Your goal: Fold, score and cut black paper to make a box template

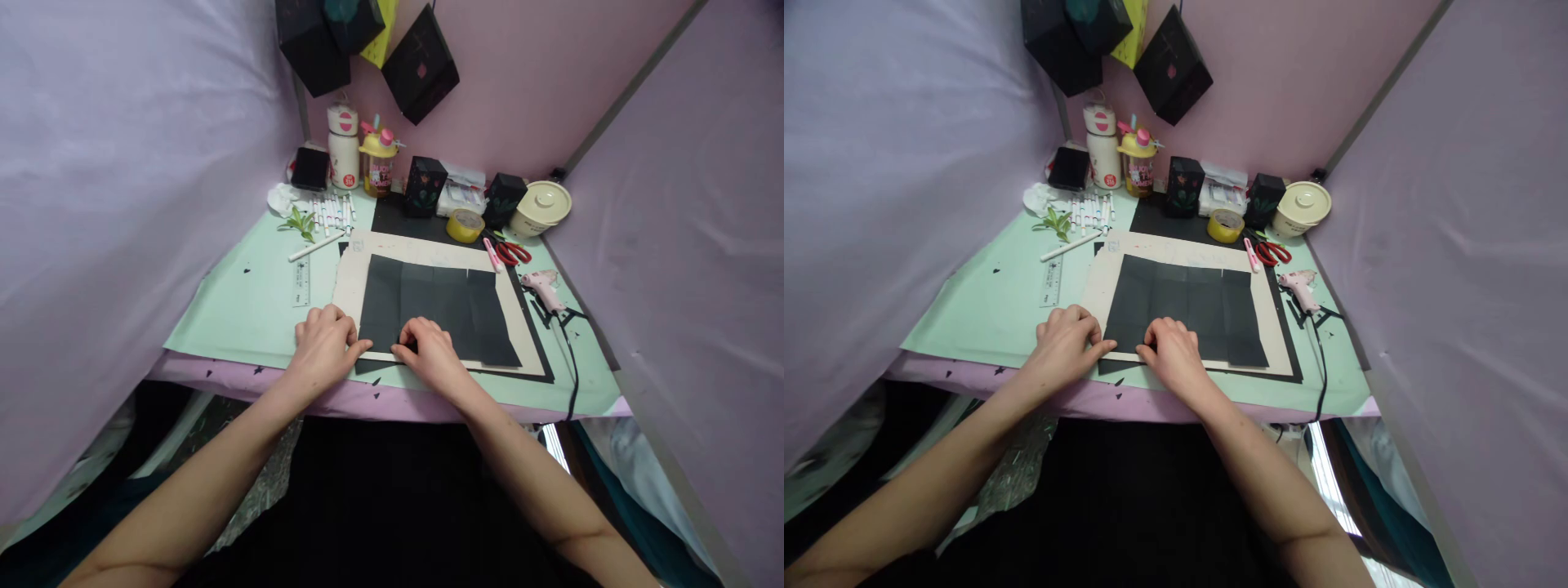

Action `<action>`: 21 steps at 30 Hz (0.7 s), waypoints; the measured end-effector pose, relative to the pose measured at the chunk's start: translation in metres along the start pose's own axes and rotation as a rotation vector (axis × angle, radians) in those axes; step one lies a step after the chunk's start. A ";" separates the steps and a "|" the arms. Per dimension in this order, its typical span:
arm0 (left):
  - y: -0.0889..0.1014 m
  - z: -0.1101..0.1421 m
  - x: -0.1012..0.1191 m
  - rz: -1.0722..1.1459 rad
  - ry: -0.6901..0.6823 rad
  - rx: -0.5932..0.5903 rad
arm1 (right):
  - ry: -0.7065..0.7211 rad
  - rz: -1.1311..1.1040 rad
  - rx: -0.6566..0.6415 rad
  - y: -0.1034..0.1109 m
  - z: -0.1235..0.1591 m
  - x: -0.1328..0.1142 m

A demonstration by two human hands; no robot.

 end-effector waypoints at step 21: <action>0.000 0.018 -0.003 -0.046 -0.806 0.110 | 0.614 0.459 0.097 -0.004 0.022 -0.016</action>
Point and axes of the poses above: each hand's wrist, its own z-axis away from the middle knuckle, its own y-axis out of the back of the hand, x = y × z, the point moved 4 cm from there along -z, towards the middle knuckle, and after that the axes turned 10 degrees about -y, right-handed, at the moved point
